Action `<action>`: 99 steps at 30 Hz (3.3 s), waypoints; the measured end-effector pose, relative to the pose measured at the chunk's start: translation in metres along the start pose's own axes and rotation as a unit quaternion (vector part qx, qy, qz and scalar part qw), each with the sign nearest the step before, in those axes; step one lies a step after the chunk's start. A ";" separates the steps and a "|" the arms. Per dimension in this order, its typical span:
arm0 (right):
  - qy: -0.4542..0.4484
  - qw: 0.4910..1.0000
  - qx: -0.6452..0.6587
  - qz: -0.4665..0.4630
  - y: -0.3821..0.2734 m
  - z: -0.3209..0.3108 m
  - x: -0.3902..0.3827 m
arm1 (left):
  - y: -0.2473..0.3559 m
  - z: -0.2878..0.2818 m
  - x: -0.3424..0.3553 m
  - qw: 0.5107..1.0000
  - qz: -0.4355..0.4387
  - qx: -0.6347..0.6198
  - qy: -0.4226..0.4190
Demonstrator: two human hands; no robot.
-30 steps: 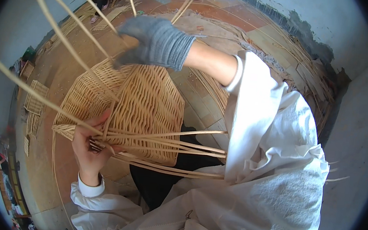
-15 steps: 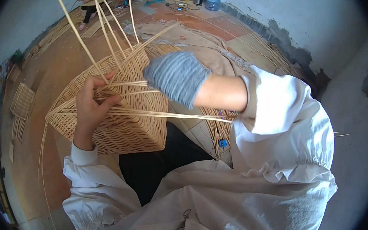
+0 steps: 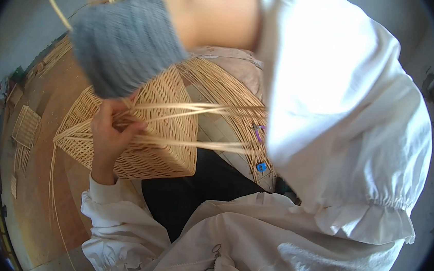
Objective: The person weaves a basket by hand, interlacing thin wooden strips through a vertical framework. They hold the basket on their lap and use both hands to pull and tighten the weaving material, gradually building up the sides of the basket.
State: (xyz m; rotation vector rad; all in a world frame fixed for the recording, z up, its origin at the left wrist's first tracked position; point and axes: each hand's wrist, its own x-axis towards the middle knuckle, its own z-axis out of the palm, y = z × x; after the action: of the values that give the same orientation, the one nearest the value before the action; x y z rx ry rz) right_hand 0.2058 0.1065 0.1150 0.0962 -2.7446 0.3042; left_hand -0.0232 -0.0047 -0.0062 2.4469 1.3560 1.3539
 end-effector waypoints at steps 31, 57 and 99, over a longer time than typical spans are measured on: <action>0.580 0.771 0.234 0.122 0.074 0.105 -0.055 | 0.059 -0.042 0.015 0.966 -0.252 -0.057 0.006; 0.316 0.933 -0.173 0.020 0.045 0.068 -0.019 | 0.064 -0.004 0.019 0.947 -0.283 -0.064 0.137; -0.120 0.876 -0.012 0.467 -0.096 0.020 0.030 | 0.113 0.031 -0.014 0.987 -0.117 -0.026 0.108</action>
State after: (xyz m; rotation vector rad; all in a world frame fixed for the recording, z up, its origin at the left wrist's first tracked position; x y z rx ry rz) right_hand 0.1810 0.0074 0.1267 -1.3054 -2.8151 0.5234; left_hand 0.0710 -0.0742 0.0113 2.0782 1.5715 1.6045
